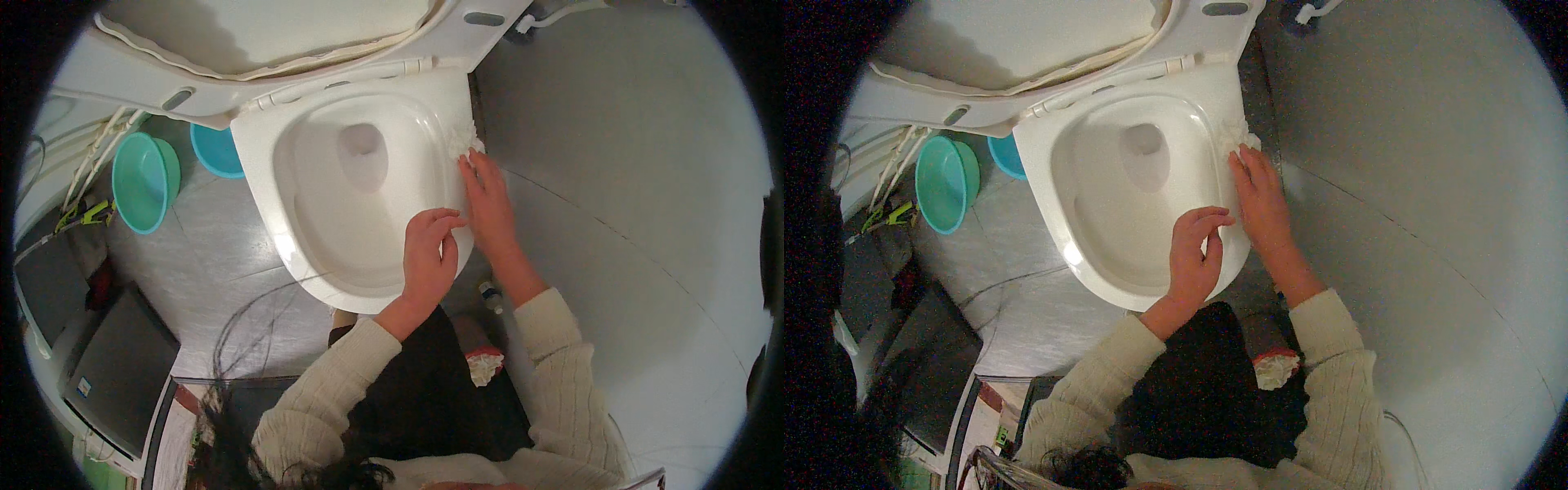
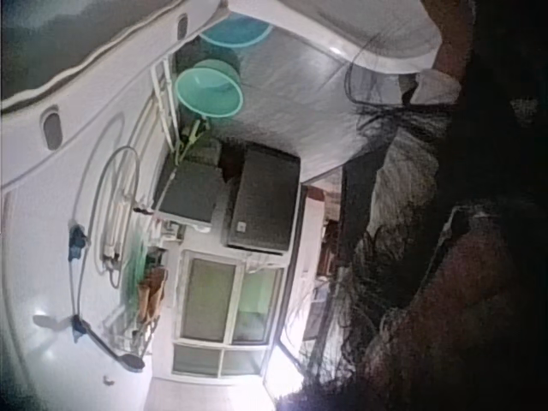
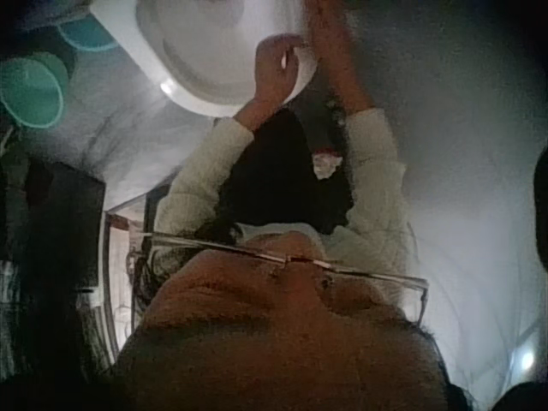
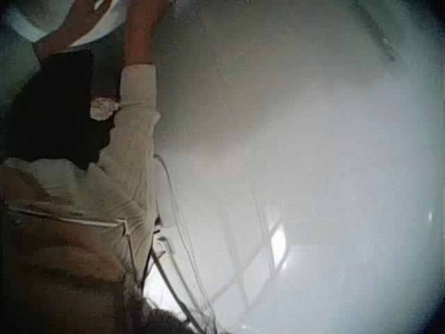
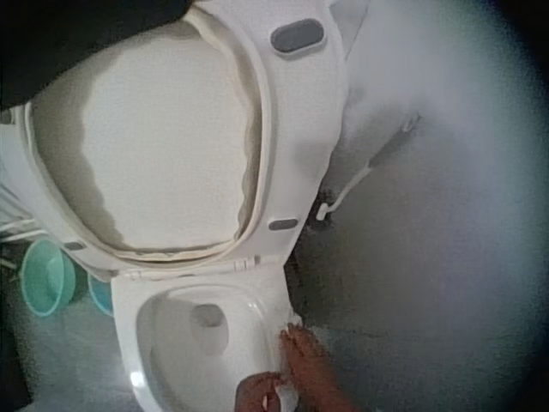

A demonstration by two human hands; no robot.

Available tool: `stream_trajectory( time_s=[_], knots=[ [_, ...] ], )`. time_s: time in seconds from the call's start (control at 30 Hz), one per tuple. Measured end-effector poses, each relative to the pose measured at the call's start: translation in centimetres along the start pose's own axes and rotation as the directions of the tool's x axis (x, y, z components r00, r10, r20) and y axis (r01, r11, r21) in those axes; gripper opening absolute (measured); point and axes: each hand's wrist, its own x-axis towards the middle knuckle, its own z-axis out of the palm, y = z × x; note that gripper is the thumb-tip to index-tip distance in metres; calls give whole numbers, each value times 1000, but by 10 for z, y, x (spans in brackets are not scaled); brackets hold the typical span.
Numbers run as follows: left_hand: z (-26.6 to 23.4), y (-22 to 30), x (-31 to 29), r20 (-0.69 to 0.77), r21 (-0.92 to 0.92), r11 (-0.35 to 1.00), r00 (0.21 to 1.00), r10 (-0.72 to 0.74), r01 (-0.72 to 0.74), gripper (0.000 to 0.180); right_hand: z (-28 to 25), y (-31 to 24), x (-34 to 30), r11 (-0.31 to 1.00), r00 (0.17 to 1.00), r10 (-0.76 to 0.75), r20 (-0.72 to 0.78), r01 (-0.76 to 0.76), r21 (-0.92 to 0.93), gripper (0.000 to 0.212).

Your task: The person wipes the toilet seat and rim with a tissue, then moves to wipe the bathroom wall and a frosted glass door. The person uses tissues to clean multiple surfaces in sequence.

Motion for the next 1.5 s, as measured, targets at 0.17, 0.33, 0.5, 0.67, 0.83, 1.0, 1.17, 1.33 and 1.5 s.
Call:
stream_trajectory(
  time_s=[0.17,0.33,0.5,0.67,0.83,1.0,1.17,1.33,1.5],
  knots=[
    [0,-3,-4,-33,14,1000,999,15,-15,27,14,23,77,989,945,-98,-311,127,76,36],
    [3,-10,-17,-22,-5,999,998,-52,52,26,4,35,116,864,941,132,-313,46,501,22],
    [3,-15,-44,22,-12,996,996,-88,88,26,3,30,58,853,955,194,-226,-51,519,16],
    [-7,-15,-70,52,-4,990,989,-139,139,26,18,15,-79,834,964,265,-22,-218,506,10],
    [-17,-12,-105,149,-18,993,982,-114,118,28,6,13,-81,907,984,124,-127,-61,416,12],
    [-5,-10,-143,442,18,968,867,-231,248,28,-8,30,68,916,902,-2,-431,175,361,12],
    [-1,-12,-166,421,29,976,883,-209,217,30,2,30,51,924,970,34,-241,62,378,8],
    [-24,-20,-177,367,-11,967,901,-232,254,29,16,6,-58,955,960,93,-265,-10,297,6],
    [-55,-26,-197,277,-68,941,912,-302,332,24,40,-30,-139,942,950,237,-202,-175,285,7]
  ],
)
